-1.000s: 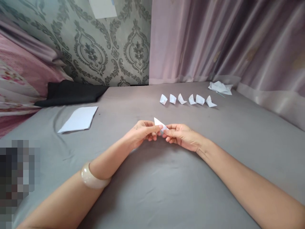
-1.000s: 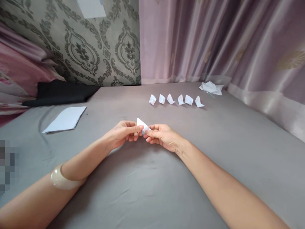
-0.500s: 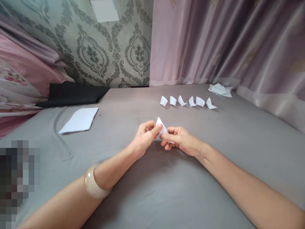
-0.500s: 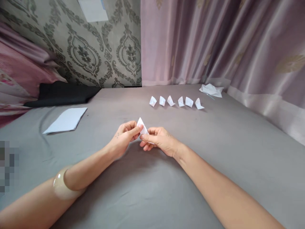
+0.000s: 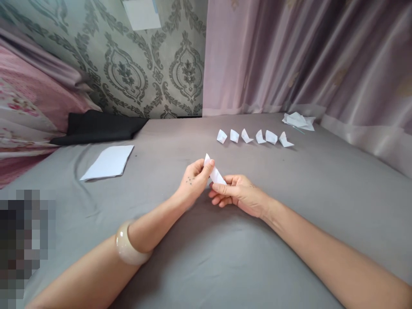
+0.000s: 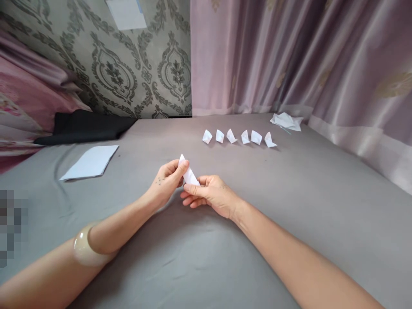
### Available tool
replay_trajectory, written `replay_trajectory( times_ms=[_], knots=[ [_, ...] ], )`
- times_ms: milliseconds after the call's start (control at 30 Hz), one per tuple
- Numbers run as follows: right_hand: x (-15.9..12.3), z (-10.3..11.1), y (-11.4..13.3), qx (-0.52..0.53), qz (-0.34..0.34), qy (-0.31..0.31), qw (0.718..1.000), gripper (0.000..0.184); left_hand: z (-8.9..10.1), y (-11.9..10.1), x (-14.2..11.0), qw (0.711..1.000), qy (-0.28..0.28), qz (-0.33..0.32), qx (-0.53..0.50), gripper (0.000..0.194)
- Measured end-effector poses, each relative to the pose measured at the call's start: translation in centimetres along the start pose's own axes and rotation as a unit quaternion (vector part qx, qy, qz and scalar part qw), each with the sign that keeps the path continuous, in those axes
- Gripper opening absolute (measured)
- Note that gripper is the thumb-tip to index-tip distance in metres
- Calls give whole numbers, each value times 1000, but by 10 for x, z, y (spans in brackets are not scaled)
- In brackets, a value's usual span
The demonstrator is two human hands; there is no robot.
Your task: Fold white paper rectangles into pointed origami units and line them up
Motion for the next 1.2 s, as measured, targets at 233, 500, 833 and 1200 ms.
replay_trajectory(
  times_ms=[233,500,833,1200],
  knots=[
    [-1,6,1,24,3,-42,999,19,-5,-3,-1,999,38,11,-10,46],
    [-2,-2,7,-37,62,-25,997,22,-3,-1,0,997,22,17,-68,41],
    [-2,29,13,29,100,-154,983,23,-7,2,4,994,95,18,-57,40],
    [-8,35,23,-105,125,-242,956,28,-11,2,3,994,105,0,-1,31]
  ],
)
Point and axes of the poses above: each hand's wrist, its own x-axis towards the middle knuckle, its own z-axis out of the back of the hand, y = z × x, the point moved 8 cm from there along x, towards the middle knuckle, and after that the axes turned 13 degrees about -x, right-handed, at the moved point
